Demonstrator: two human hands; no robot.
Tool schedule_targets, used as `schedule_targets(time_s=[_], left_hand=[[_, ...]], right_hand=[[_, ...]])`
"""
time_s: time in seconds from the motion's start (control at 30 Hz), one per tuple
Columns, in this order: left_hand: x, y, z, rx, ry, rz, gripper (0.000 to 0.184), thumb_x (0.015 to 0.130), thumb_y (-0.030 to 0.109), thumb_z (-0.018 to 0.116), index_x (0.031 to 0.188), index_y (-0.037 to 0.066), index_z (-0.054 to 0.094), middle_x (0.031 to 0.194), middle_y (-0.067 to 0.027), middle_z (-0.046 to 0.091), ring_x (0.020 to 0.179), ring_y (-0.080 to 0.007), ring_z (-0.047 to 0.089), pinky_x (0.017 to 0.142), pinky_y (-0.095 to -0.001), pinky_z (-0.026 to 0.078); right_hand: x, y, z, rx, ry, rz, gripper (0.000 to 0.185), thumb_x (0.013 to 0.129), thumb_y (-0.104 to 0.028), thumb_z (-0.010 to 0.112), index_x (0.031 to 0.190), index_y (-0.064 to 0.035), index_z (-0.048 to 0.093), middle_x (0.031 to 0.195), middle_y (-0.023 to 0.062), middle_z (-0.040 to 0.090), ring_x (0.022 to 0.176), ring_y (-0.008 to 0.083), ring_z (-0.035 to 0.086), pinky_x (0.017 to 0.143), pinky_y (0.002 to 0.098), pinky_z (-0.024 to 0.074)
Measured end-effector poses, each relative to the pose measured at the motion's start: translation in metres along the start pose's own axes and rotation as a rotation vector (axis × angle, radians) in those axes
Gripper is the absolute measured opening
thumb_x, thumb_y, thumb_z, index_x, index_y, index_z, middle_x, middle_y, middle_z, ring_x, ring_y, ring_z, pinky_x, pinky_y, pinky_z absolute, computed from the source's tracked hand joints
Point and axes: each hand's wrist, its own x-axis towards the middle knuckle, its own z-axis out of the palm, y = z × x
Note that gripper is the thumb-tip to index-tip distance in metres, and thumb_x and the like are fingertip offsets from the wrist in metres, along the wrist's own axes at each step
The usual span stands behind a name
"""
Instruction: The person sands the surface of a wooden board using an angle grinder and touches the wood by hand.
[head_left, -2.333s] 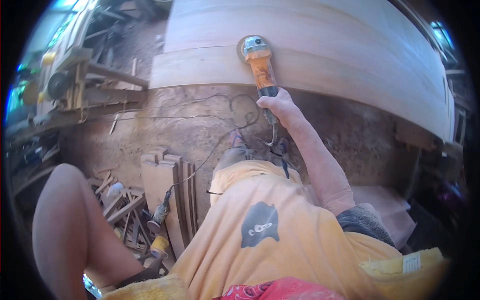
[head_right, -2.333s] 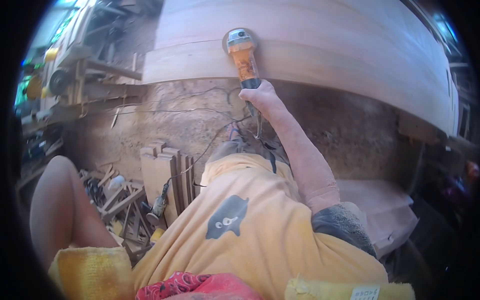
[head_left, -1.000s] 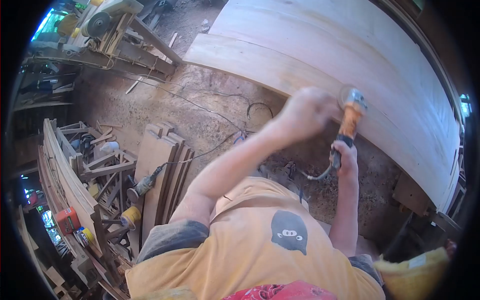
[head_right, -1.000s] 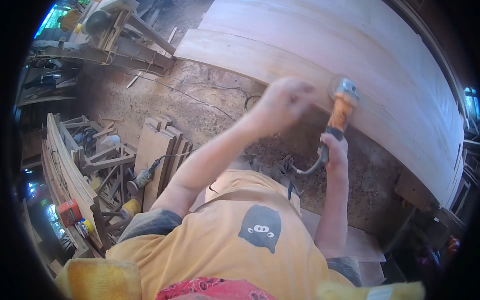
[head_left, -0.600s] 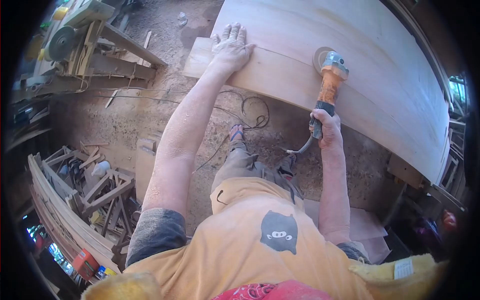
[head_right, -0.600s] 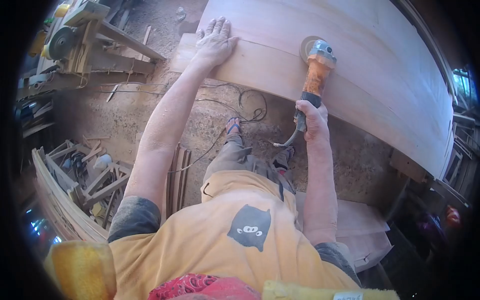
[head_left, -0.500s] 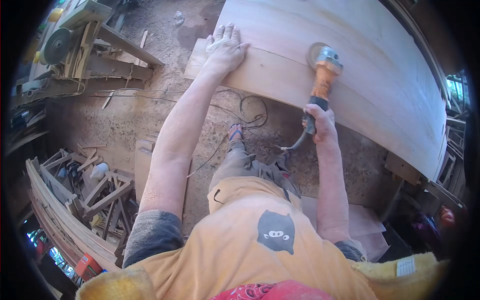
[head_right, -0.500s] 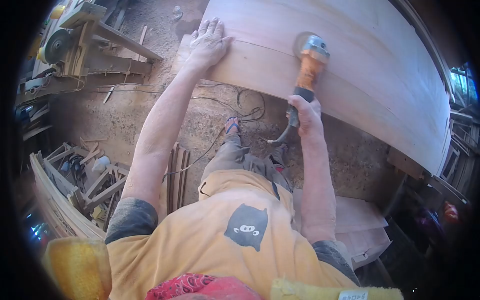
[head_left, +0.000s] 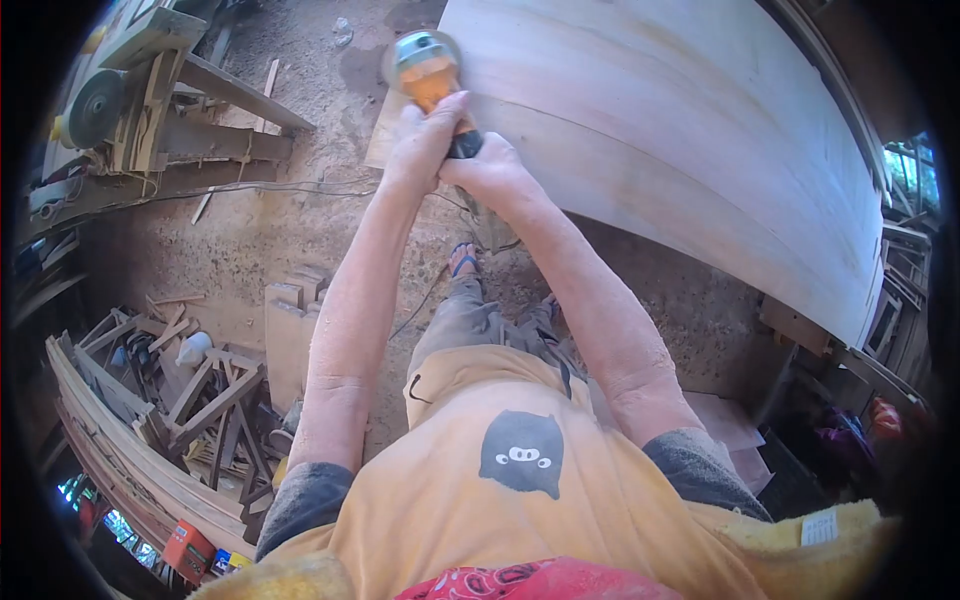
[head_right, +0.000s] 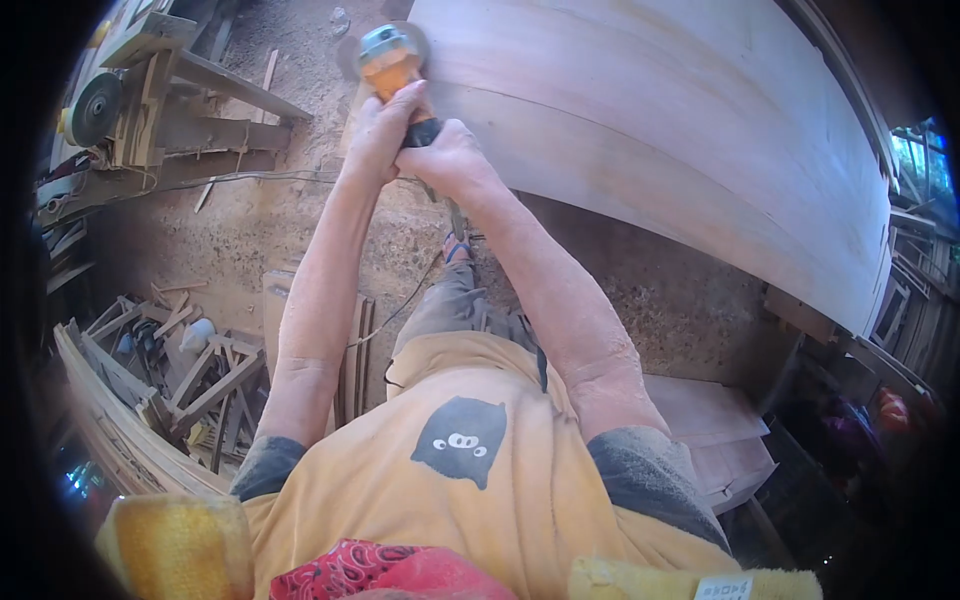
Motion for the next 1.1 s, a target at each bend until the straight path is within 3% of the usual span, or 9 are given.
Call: schedule_targets(time_s=[0.07,0.27,0.53,0.63,0.73,0.87,1.0,1.03,1.1], left_hand=[[0.008,-0.008,0.008,-0.067,-0.192,-0.047,0.027,0.089,0.025,0.08,0.099,0.003,0.068,0.082,-0.0053,0.067,0.07,-0.014,0.067,0.059,-0.0294,0.054],[-0.004,-0.04,0.1,-0.014,-0.523,-0.108,0.031,0.076,0.016,0.083,0.096,0.001,0.064,0.079,-0.0044,0.066,0.066,-0.0149,0.065,0.06,-0.0313,0.054],[0.02,-0.033,0.05,-0.13,-0.426,-0.052,0.028,0.084,0.021,0.083,0.101,0.007,0.067,0.082,-0.002,0.065,0.07,-0.0123,0.065,0.064,-0.0291,0.055],[0.036,0.006,0.008,-0.191,-0.285,-0.049,0.033,0.085,0.015,0.082,0.109,0.003,0.063,0.085,-0.0081,0.067,0.074,-0.0186,0.07,0.067,-0.0321,0.062],[0.029,0.03,0.01,-0.1,-0.217,-0.122,0.034,0.084,0.016,0.081,0.108,0.002,0.061,0.085,-0.005,0.065,0.072,-0.0149,0.067,0.064,-0.0293,0.058],[0.029,-0.026,0.077,0.07,-0.451,-0.111,0.029,0.088,0.03,0.08,0.099,0.006,0.068,0.083,-0.0053,0.067,0.072,-0.0161,0.066,0.065,-0.0343,0.057],[0.005,-0.062,0.151,0.544,-0.428,0.336,0.042,0.095,0.037,0.071,0.114,0.0,0.066,0.107,-0.0209,0.073,0.103,-0.0347,0.07,0.089,-0.0463,0.055],[0.001,-0.049,0.143,0.859,-0.496,0.426,0.054,0.099,0.041,0.064,0.134,0.0,0.06,0.142,-0.0279,0.059,0.139,-0.0407,0.052,0.112,-0.0501,0.042],[0.024,-0.074,0.109,1.245,-0.357,0.721,0.062,0.103,0.047,0.055,0.148,0.005,0.049,0.157,-0.0222,0.044,0.15,-0.0382,0.035,0.121,-0.0524,0.029]], right_hand=[[0.001,0.02,-0.004,0.063,0.031,-0.031,0.03,0.073,-0.025,0.083,0.093,-0.0045,0.073,0.082,0.0014,0.07,0.074,0.0104,0.065,0.067,0.0313,0.0508],[-0.053,0.073,-0.051,0.402,0.23,0.027,0.036,0.075,-0.019,0.078,0.107,-0.0027,0.07,0.093,0.005,0.07,0.079,0.0147,0.068,0.068,0.0303,0.0558],[-0.014,0.047,-0.018,0.312,0.165,-0.222,0.035,0.077,-0.019,0.081,0.106,-0.0006,0.072,0.1,0.0029,0.073,0.087,0.0114,0.069,0.079,0.0285,0.0538],[0.016,0.007,0.006,0.077,0.144,-0.162,0.029,0.073,-0.024,0.081,0.089,-0.0027,0.07,0.079,0.004,0.071,0.075,0.0124,0.068,0.065,0.032,0.0518],[0.025,0.003,0.012,0.004,0.186,-0.075,0.032,0.075,-0.023,0.08,0.097,-0.002,0.07,0.084,0.0047,0.071,0.078,0.0129,0.068,0.069,0.0312,0.0525],[-0.011,0.053,-0.039,0.3,0.237,-0.088,0.038,0.079,-0.019,0.081,0.11,-0.0002,0.071,0.099,0.0053,0.074,0.092,0.0133,0.07,0.081,0.0341,0.0559],[-0.069,0.078,-0.112,0.44,0.409,0.146,0.03,0.079,-0.021,0.079,0.101,-0.0055,0.068,0.079,0.0007,0.064,0.065,0.0129,0.063,0.056,0.0301,0.0518],[-0.069,0.082,-0.126,0.436,0.431,0.122,0.028,0.079,-0.022,0.079,0.099,-0.0057,0.067,0.078,0.001,0.063,0.063,0.0128,0.062,0.054,0.0298,0.0509],[-0.055,0.088,-0.147,0.426,0.465,0.077,0.026,0.08,-0.023,0.079,0.094,-0.0063,0.065,0.076,0.0015,0.063,0.058,0.0126,0.061,0.05,0.0293,0.0493]])
